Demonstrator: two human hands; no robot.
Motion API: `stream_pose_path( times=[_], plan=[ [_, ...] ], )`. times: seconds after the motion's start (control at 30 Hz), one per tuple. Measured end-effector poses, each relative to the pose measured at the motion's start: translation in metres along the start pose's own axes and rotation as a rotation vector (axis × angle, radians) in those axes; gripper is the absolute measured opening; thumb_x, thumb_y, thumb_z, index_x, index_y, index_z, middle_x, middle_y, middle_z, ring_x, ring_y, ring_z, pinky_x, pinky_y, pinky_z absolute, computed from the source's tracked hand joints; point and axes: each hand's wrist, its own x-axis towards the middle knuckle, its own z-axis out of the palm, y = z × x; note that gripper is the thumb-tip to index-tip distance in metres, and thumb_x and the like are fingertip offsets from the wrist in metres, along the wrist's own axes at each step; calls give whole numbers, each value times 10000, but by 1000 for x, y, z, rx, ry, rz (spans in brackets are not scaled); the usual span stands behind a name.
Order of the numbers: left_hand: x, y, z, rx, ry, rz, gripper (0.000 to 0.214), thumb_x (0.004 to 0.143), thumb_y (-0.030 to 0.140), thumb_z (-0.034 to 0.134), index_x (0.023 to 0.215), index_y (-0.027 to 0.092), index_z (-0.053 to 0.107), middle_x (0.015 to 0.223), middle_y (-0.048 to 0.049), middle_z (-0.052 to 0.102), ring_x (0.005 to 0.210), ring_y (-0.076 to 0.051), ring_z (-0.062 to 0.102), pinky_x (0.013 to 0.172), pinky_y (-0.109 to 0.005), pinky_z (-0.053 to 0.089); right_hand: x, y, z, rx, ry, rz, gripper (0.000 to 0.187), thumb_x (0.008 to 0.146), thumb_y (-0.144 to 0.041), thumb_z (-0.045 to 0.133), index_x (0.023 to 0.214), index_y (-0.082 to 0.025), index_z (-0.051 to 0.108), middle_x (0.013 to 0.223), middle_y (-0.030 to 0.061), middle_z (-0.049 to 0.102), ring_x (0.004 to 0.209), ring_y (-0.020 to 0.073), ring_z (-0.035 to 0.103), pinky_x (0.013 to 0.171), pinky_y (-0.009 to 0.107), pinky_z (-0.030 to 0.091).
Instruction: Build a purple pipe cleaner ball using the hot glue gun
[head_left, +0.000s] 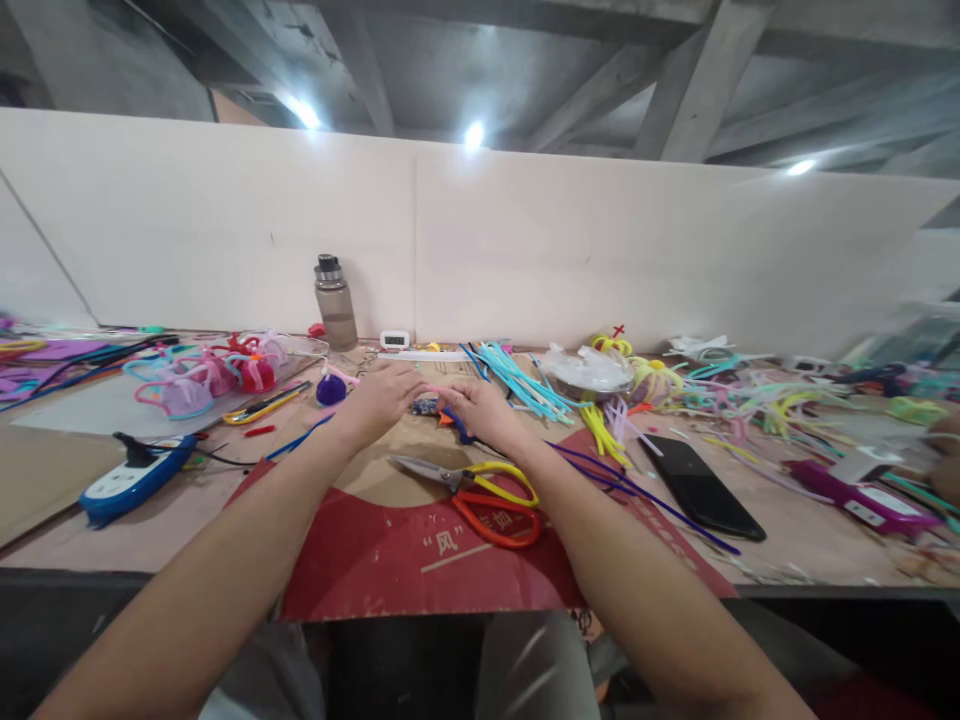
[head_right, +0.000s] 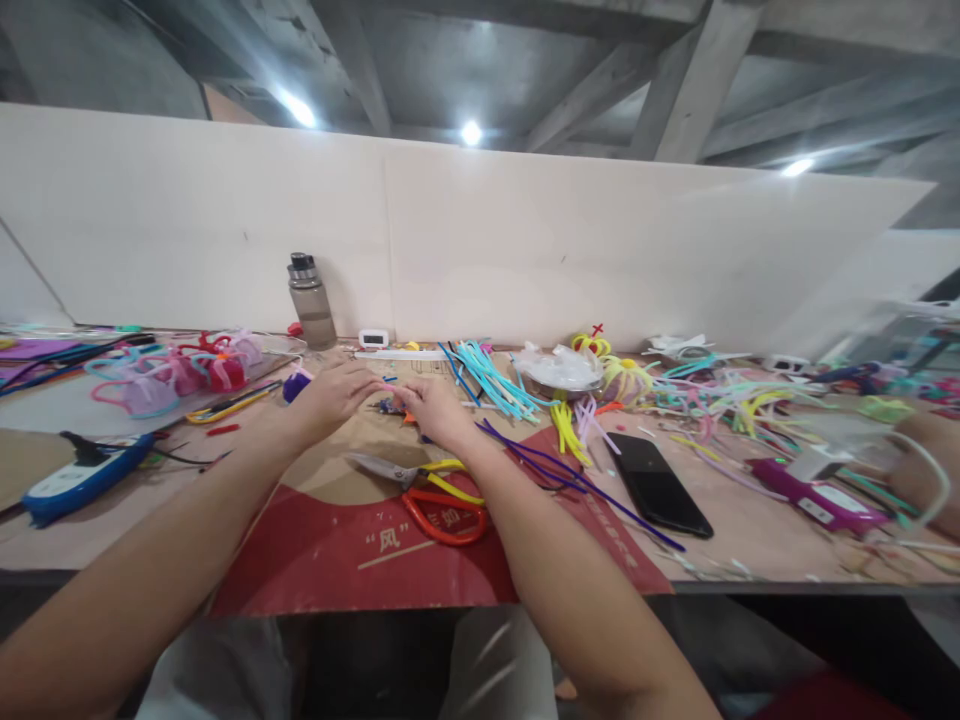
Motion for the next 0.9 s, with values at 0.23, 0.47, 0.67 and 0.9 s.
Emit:
stream_pose_path(
  times=[0.23, 0.47, 0.67, 0.9],
  plan=[
    [2, 9, -5, -97, 100, -251, 354, 963, 345, 404, 845, 170, 687, 827, -61, 695, 784, -195, 608, 723, -307, 416, 6, 1, 3, 570, 234, 42, 233, 766, -339, 640, 940, -190, 596, 738, -23, 635, 510, 71, 533, 474, 203, 464],
    [3, 17, -6, -148, 85, -224, 325, 947, 311, 413, 849, 167, 687, 848, -60, 708, 788, -185, 605, 701, -290, 397, 2, -2, 16, 844, 113, 122, 276, 682, -374, 743, 858, -173, 674, 849, 23, 699, 561, 63, 561, 496, 186, 489],
    [5, 26, -8, -254, 44, -278, 322, 910, 323, 437, 776, 164, 683, 682, -16, 663, 634, -148, 547, 614, -268, 362, -1, -5, 17, 824, 195, 87, 248, 679, -398, 731, 774, -171, 700, 710, -2, 657, 522, 57, 506, 475, 170, 449],
    [7, 24, -11, -334, -14, -359, 364, 880, 375, 452, 671, 152, 650, 605, -1, 610, 579, -128, 498, 563, -256, 331, 0, -4, 19, 766, 240, 105, 237, 666, -397, 717, 744, -174, 695, 622, -24, 587, 506, 65, 476, 473, 182, 416]
  ],
)
